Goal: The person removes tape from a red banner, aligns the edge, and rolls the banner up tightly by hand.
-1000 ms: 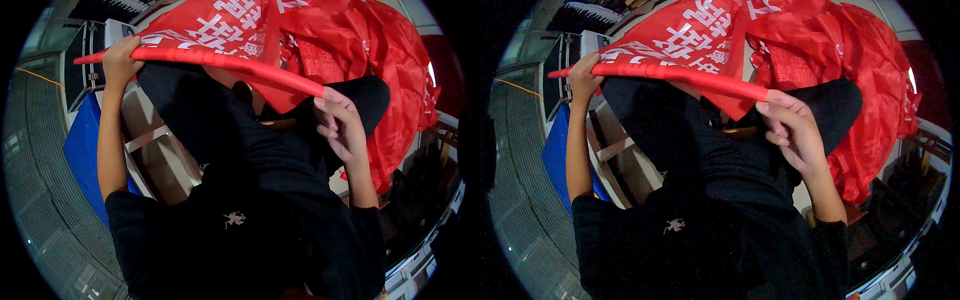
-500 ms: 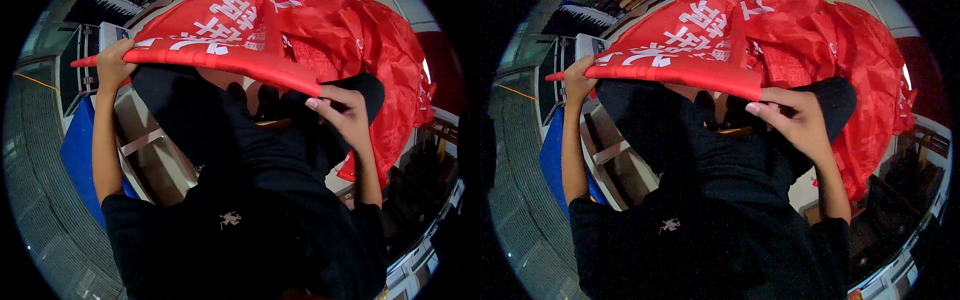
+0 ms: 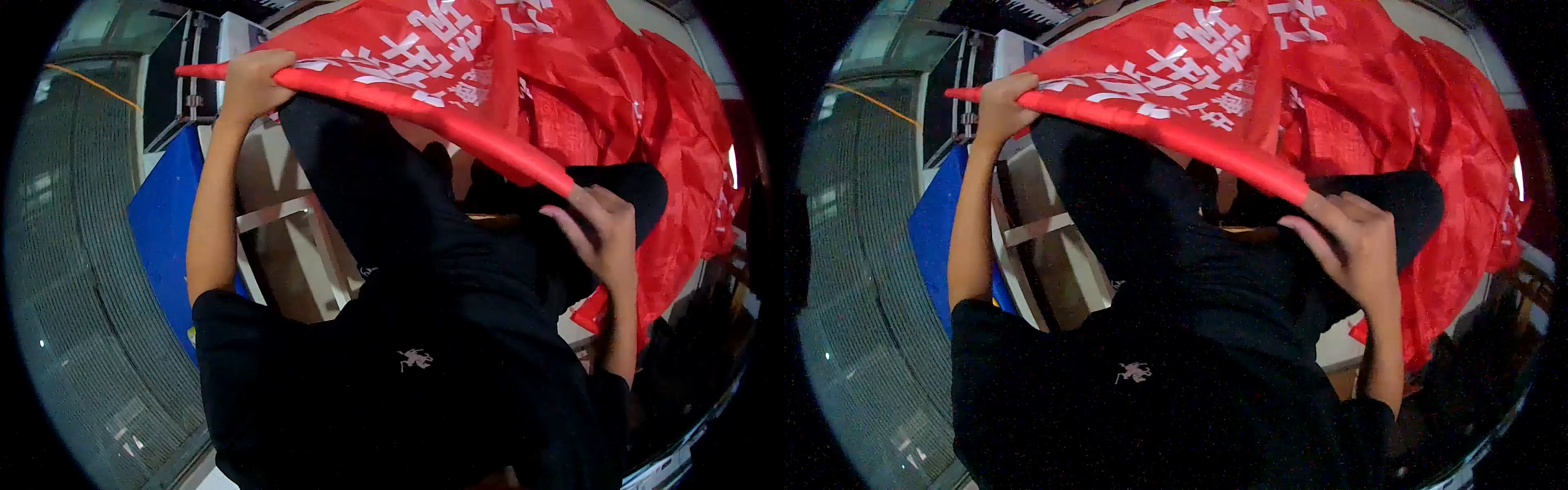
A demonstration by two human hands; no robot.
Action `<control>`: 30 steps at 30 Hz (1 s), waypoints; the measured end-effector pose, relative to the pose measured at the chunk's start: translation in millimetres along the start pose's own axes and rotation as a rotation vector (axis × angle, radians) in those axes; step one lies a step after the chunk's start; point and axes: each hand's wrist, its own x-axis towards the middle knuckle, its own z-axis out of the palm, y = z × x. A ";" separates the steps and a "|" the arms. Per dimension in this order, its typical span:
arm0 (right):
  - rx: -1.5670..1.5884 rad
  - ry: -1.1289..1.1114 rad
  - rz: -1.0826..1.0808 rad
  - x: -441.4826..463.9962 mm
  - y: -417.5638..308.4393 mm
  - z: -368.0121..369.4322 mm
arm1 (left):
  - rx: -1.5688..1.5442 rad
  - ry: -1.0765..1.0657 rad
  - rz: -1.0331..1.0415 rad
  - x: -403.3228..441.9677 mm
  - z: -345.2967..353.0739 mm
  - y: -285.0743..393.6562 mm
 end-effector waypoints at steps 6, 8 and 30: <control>1.180 -0.066 0.605 -24.0 -5.1 20.1 | 0.039 0.106 0.032 2.5 2.9 6.2; 1.508 -0.034 0.785 -35.6 -7.6 30.2 | 0.084 0.074 0.023 0.2 2.4 7.2; 0.800 -0.105 0.424 -22.2 1.6 15.1 | 0.033 0.049 0.006 -5.9 17.2 0.2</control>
